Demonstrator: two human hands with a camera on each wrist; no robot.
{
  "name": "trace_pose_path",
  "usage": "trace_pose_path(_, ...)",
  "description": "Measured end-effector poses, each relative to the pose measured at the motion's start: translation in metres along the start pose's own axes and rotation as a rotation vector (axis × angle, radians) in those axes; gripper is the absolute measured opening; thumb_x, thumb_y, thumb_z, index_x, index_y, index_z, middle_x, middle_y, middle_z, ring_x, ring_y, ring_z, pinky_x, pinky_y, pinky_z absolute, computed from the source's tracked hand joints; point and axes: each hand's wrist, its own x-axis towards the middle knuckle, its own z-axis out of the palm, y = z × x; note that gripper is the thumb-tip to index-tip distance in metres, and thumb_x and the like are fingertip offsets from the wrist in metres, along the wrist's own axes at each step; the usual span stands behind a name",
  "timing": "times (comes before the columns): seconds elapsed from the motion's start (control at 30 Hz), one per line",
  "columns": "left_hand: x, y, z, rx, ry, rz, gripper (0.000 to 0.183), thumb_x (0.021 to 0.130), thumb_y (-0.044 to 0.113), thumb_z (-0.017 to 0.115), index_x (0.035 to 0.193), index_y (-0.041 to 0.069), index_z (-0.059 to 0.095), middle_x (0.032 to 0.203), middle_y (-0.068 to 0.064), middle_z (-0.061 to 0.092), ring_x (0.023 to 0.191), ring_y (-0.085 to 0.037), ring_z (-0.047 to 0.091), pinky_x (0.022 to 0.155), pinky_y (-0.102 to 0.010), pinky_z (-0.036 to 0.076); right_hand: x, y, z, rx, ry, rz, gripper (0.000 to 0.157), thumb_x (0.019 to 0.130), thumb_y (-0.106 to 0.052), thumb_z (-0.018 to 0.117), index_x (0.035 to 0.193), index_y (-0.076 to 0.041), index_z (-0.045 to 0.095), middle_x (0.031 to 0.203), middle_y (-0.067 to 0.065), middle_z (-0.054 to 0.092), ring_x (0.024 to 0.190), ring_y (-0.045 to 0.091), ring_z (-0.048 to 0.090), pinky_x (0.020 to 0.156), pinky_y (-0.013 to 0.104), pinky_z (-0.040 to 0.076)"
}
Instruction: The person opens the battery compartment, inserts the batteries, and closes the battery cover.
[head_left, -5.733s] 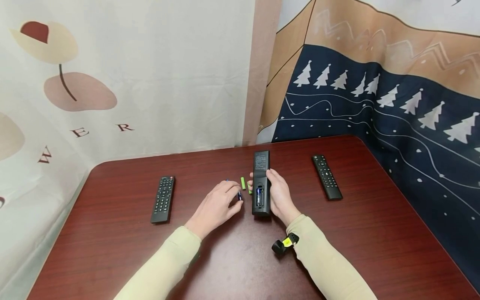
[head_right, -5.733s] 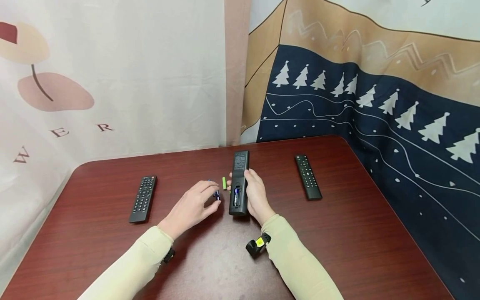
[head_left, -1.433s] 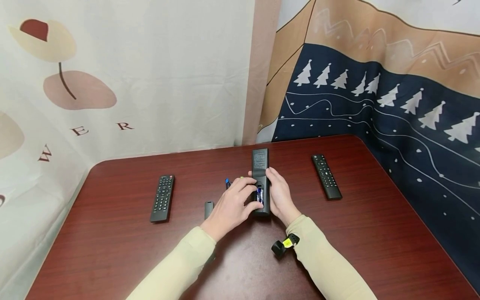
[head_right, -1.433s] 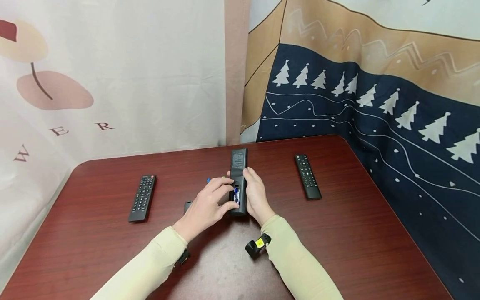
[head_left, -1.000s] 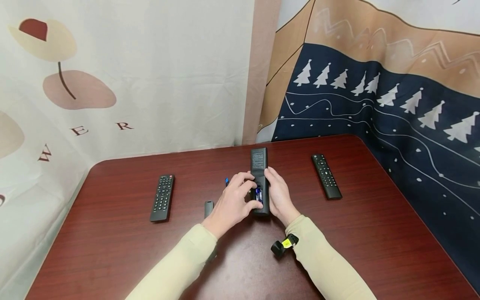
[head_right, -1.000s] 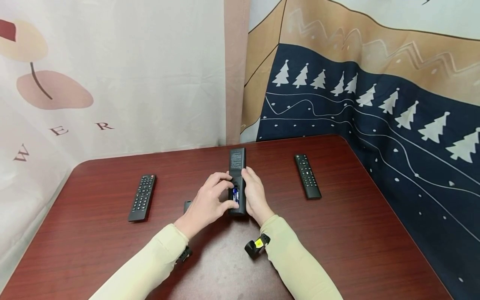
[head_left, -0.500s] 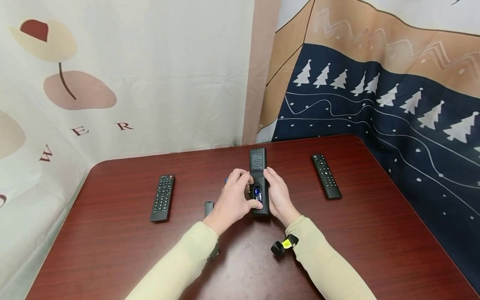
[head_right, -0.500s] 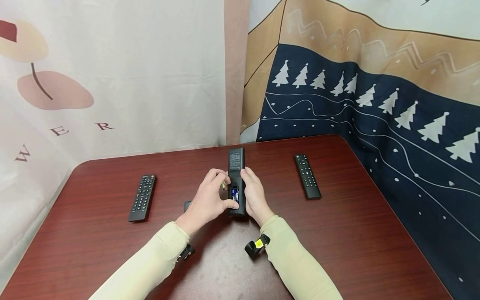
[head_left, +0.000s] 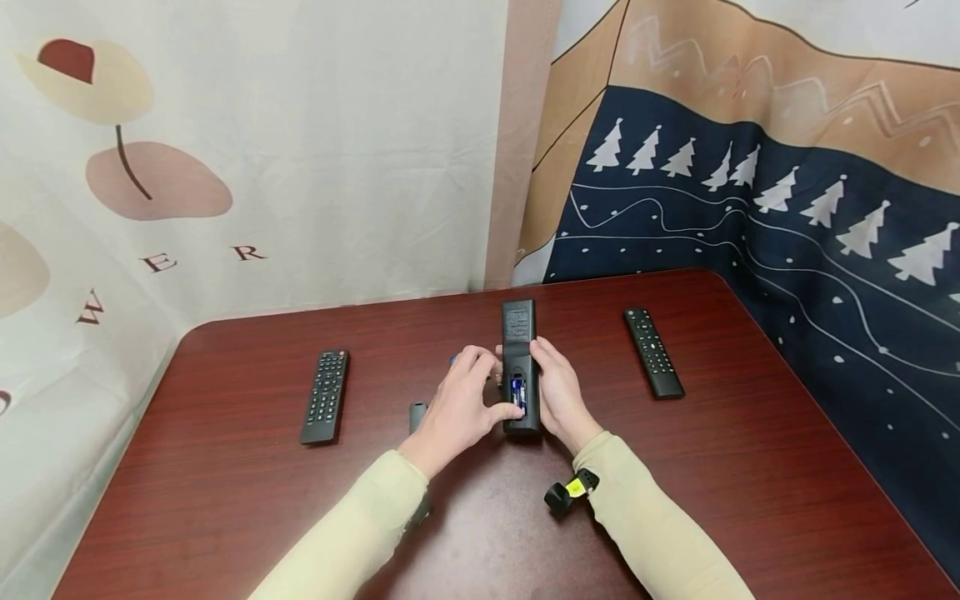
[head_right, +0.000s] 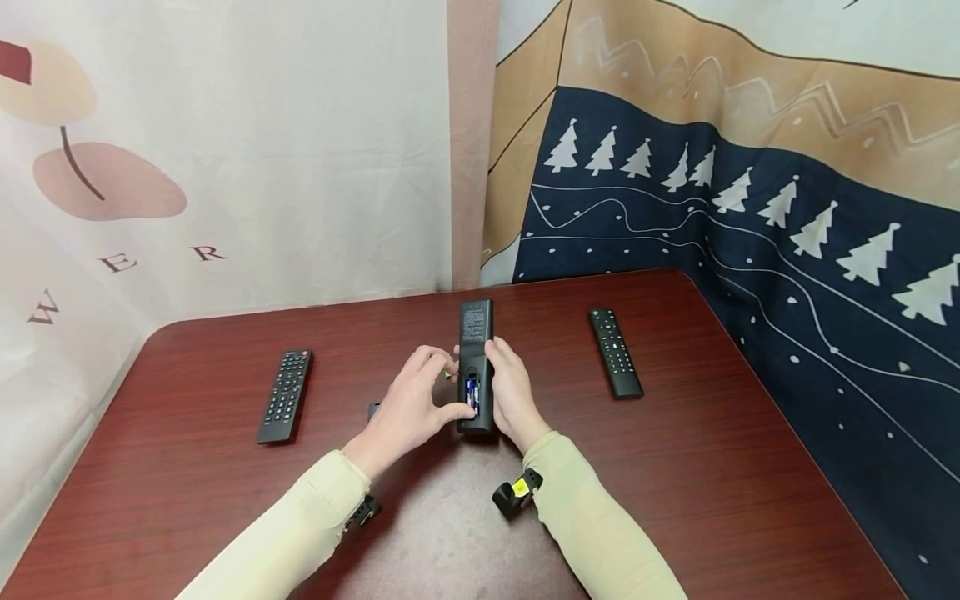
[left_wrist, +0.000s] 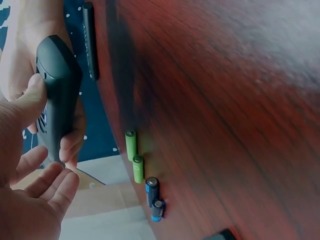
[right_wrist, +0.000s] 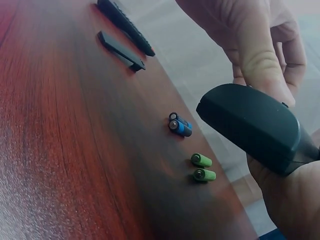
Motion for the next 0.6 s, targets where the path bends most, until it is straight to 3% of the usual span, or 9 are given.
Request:
trace_pose_path(0.17, -0.003, -0.004, -0.004, 0.006, 0.008, 0.009, 0.055, 0.075, 0.027, 0.094, 0.114, 0.002, 0.064, 0.115, -0.009, 0.058, 0.106, -0.023, 0.056, 0.090, -0.041, 0.054, -0.001, -0.001, -0.002, -0.013, -0.024, 0.005, 0.047, 0.114, -0.025, 0.026, 0.156, -0.008, 0.035, 0.151, 0.033, 0.043, 0.101, 0.021, 0.069, 0.105, 0.048, 0.051)
trace_pose_path(0.43, -0.008, -0.011, -0.011, 0.039, -0.003, -0.002, 0.055, 0.074, 0.027, 0.094, 0.113, 0.002, 0.063, 0.115, -0.012, 0.058, 0.102, -0.024, 0.055, 0.085, -0.043, 0.054, -0.002, -0.003, -0.002, -0.013, -0.024, 0.019, 0.047, 0.114, -0.026, 0.026, 0.157, -0.008, 0.033, 0.151, 0.031, 0.046, 0.114, 0.031, 0.067, 0.105, 0.047, 0.052)
trace_pose_path(0.6, -0.011, -0.017, -0.014, 0.061, -0.006, 0.005, 0.054, 0.074, 0.024, 0.094, 0.113, 0.001, 0.063, 0.114, -0.012, 0.058, 0.097, -0.023, 0.053, 0.080, -0.040, 0.052, -0.002, -0.003, -0.001, -0.005, -0.020, 0.016, 0.046, 0.114, -0.024, 0.026, 0.155, -0.006, 0.034, 0.150, 0.033, 0.046, 0.113, 0.032, 0.068, 0.105, 0.049, 0.051)
